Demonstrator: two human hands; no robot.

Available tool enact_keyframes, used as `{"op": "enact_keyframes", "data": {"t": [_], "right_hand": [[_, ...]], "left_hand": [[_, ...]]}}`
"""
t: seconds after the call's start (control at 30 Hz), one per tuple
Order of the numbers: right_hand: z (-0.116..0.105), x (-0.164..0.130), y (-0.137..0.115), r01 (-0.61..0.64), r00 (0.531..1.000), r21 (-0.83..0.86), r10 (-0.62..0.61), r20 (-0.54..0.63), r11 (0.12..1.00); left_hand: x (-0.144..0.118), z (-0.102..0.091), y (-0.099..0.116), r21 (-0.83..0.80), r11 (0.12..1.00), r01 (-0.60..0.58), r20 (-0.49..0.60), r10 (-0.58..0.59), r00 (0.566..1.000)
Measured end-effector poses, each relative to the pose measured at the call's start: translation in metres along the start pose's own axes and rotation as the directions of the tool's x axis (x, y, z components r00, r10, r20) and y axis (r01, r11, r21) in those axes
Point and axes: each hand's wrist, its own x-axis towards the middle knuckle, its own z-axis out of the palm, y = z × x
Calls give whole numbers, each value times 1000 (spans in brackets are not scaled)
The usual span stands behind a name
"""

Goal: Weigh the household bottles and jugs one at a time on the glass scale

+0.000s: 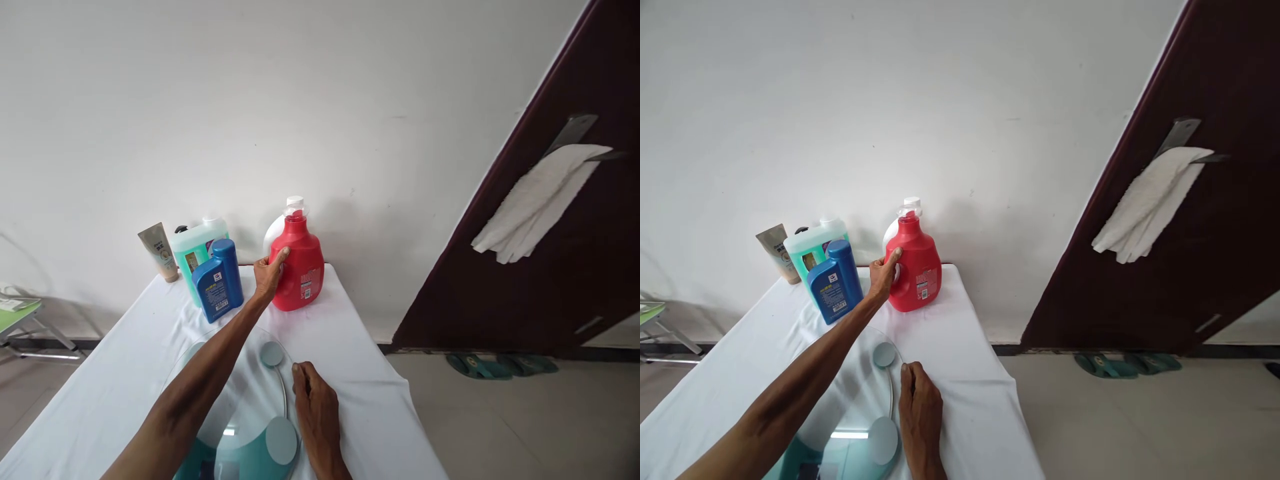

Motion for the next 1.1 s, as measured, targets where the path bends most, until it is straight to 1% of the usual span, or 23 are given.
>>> {"op": "enact_keyframes", "data": {"t": [0.2,0.3,0.37,0.47,0.5,0.57,0.63,0.67,0.73,0.77,0.8,0.87,0.9,0.97,1.03,1.1], "right_hand": [[0,-2,4,-17,1000,0,17,6,1000],[0,-2,5,-25,1000,-4,25,12,1000],[-1,-1,6,-30,999,-11,30,31,999],[-3,0,6,-36,998,-30,37,59,999],[-4,1,6,-37,997,-35,39,69,999],[-6,1,4,-36,995,-44,40,90,998],[-8,1,2,-29,994,-47,34,105,998],[-9,1,1,-24,994,-50,30,107,998],[-10,1,-1,-17,994,-60,23,107,998],[-11,1,-2,-12,993,-65,20,113,998],[-11,1,-3,-9,993,-70,18,119,997],[-11,2,-5,-9,991,-78,19,133,997],[-11,3,-6,-12,990,-81,23,138,997],[-10,4,-7,-26,990,-97,39,138,995],[-10,4,-8,-42,989,-120,58,137,992],[-11,3,-10,-60,987,-140,80,140,988]], "left_hand": [[6,4,-18,-12,998,-67,-4,67,998],[6,6,-24,-10,994,-111,-20,111,994],[7,6,-26,7,993,-114,-6,114,994],[7,0,-21,132,985,-115,5,115,993],[5,-4,-18,193,972,-136,3,138,990],[-6,-18,-8,296,931,-214,18,218,976],[-27,-40,4,337,886,-318,88,307,948],[-42,-55,10,332,868,-369,139,342,929],[-74,-90,23,291,848,-444,238,385,892],[-90,-111,29,271,847,-457,255,394,883],[-105,-132,34,267,853,-447,236,392,889],[-130,-174,39,307,871,-383,142,355,924],[-138,-194,39,319,883,-346,68,342,937],[-150,-229,34,309,902,-302,-85,342,936],[-156,-256,23,285,918,-276,-183,335,924],[-157,-274,7,259,940,-223,-226,284,932]]}}
